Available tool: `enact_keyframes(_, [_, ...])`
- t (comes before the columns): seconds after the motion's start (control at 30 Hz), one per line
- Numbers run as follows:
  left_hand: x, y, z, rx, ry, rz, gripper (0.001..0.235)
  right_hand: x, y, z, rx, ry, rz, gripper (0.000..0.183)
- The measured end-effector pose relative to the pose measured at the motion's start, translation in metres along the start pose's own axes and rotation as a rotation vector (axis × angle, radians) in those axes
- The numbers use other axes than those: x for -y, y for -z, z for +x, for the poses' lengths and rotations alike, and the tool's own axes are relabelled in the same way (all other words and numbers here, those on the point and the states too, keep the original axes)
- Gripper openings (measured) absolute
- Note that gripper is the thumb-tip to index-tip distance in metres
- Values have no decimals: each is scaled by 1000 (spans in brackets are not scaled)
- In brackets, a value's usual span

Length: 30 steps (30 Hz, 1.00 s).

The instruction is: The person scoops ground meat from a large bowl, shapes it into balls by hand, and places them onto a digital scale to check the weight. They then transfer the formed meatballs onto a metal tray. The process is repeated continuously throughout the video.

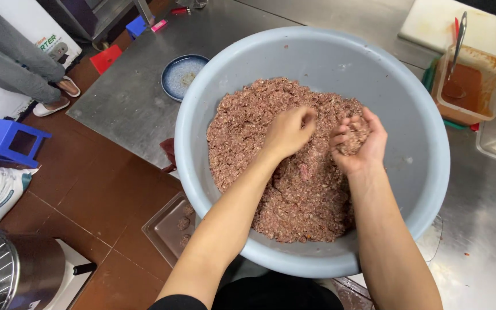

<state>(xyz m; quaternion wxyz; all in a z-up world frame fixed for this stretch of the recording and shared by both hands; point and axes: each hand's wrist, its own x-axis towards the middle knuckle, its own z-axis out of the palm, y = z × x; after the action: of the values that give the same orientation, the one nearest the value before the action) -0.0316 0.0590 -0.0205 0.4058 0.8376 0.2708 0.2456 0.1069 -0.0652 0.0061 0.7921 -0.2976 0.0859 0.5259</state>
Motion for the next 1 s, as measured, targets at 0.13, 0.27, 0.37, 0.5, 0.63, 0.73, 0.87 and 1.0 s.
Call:
enact_keyframes(0.13, [11, -47, -37, 421, -19, 228, 42, 13, 2, -2, -43, 35, 56, 29])
enact_keyframes(0.27, [37, -115, -43, 575, 95, 552, 47, 15, 10, 1, -160, 103, 39, 24])
enact_keyframes(0.37, [73, -139, -43, 603, 217, 487, 34, 15, 10, 4, -181, 138, 26, 22])
enact_keyframes(0.5, [91, -120, -41, 710, 243, 432, 26, 13, 10, 3, -188, 151, 6, 21])
enact_keyframes(0.63, [20, -39, -10, 506, 516, -306, 33, 12, 11, 7, -192, 151, -2, 20])
enact_keyframes(0.73, [-28, 2, -7, 315, 393, -758, 46, 6, 9, 10, -201, 153, -82, 19])
enact_keyframes(0.87, [-55, 13, -20, 115, 63, -546, 56, -13, -1, -1, -142, 68, -184, 38])
enact_keyframes(1.0, [-56, 10, -23, 108, -83, -91, 50, -32, -30, -36, -86, -49, -189, 51])
